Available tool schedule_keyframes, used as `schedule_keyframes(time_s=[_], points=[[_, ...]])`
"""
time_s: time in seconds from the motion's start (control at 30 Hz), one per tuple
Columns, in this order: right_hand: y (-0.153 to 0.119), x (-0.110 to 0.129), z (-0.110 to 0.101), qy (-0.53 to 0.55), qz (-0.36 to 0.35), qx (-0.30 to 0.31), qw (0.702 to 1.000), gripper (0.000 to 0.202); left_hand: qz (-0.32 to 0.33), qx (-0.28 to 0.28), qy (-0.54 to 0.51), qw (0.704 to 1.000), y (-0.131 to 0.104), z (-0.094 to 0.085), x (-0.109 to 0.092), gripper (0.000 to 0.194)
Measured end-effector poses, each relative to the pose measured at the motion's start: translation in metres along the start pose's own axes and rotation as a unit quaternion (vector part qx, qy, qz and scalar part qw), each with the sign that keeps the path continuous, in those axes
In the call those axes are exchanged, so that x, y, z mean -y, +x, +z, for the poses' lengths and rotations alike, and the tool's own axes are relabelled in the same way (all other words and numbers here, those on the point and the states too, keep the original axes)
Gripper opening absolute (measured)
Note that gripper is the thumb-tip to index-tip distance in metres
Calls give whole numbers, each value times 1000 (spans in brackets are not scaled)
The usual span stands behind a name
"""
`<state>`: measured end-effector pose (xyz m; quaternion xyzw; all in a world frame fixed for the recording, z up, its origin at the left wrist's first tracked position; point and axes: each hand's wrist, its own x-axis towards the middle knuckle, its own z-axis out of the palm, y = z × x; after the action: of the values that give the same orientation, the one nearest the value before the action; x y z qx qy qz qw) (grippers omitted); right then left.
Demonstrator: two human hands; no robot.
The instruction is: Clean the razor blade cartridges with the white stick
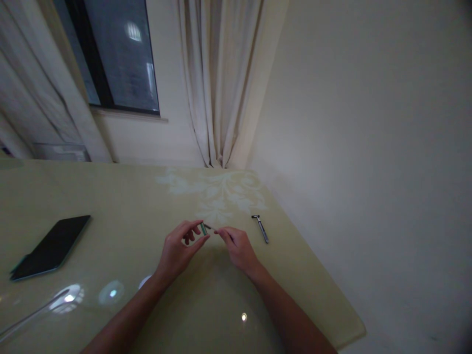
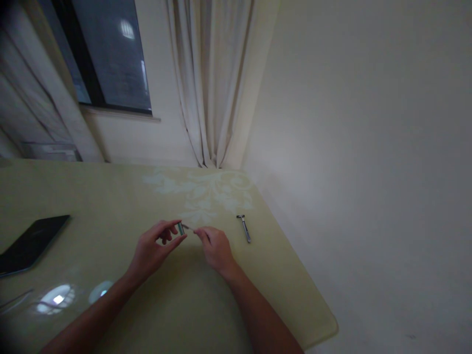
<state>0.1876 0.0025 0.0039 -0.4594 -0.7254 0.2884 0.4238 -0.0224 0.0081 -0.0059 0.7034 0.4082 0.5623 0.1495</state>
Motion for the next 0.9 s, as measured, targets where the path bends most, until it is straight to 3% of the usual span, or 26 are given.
schedule_keyframes(time_s=[0.1,0.23,0.4,0.9], points=[[1,-1,1,17,2,-7,1000,49,-5,-1,3,1000,1,0,2,33],[0,0,3,24,-24,30,999,50,-5,-4,5,1000,1,-1,3,34],[-1,-3,3,22,-8,5,1000,51,2,-10,9,1000,0,-1,3,32],[-2,7,0,28,-14,19,999,52,26,-18,21,999,3,-3,-5,34]])
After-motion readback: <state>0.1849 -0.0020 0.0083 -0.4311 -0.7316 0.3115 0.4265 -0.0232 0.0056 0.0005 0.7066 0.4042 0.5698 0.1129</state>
